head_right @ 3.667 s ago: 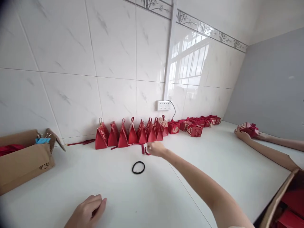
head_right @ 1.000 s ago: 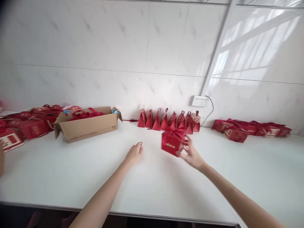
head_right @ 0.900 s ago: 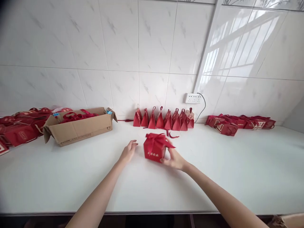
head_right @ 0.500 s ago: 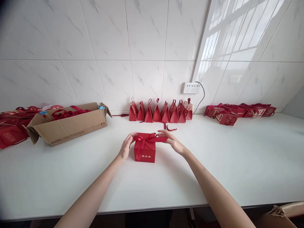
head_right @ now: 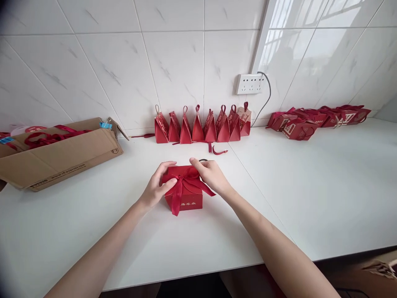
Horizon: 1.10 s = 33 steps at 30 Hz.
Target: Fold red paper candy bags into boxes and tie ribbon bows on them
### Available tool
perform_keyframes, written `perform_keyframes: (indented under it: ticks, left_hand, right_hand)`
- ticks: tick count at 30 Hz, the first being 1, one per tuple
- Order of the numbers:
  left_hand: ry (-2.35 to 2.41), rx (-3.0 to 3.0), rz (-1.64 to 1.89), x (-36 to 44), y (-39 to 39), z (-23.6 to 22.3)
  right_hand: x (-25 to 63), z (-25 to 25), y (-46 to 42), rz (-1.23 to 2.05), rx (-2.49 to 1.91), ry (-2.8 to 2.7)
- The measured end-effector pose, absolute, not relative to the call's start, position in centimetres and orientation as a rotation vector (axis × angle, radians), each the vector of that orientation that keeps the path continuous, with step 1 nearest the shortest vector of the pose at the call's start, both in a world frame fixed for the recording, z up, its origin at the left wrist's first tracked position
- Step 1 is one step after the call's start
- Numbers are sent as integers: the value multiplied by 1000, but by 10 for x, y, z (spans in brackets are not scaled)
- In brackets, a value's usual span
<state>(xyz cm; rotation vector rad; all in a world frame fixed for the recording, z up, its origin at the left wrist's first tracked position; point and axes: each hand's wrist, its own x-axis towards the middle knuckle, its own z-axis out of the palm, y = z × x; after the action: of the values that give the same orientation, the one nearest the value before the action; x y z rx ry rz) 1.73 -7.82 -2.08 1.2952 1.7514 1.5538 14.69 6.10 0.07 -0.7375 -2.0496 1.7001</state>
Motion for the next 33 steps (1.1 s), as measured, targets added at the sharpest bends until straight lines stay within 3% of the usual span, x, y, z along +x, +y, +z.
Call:
perform_keyframes:
  ticks: [6, 13, 16, 20, 33]
  left_hand:
    - [1760, 1201, 1697, 23, -79, -25]
    - [2258, 1361, 1729, 26, -85, -21]
    - [2392, 1374, 1618, 26, -88, -19]
    - [2328, 1346, 1511, 27, -89, -17]
    - [2119, 1448, 1653, 25, -85, -24]
  right_hand:
    - [158, 1, 58, 1797, -579, -2017]
    - [169, -6, 65, 2101, -346, -1979]
    - [169, -4, 63, 1996, -327, -2072]
    - [167, -3, 58, 1824, -616, -2148]
    - [158, -10, 56, 1879, -641, -2021]
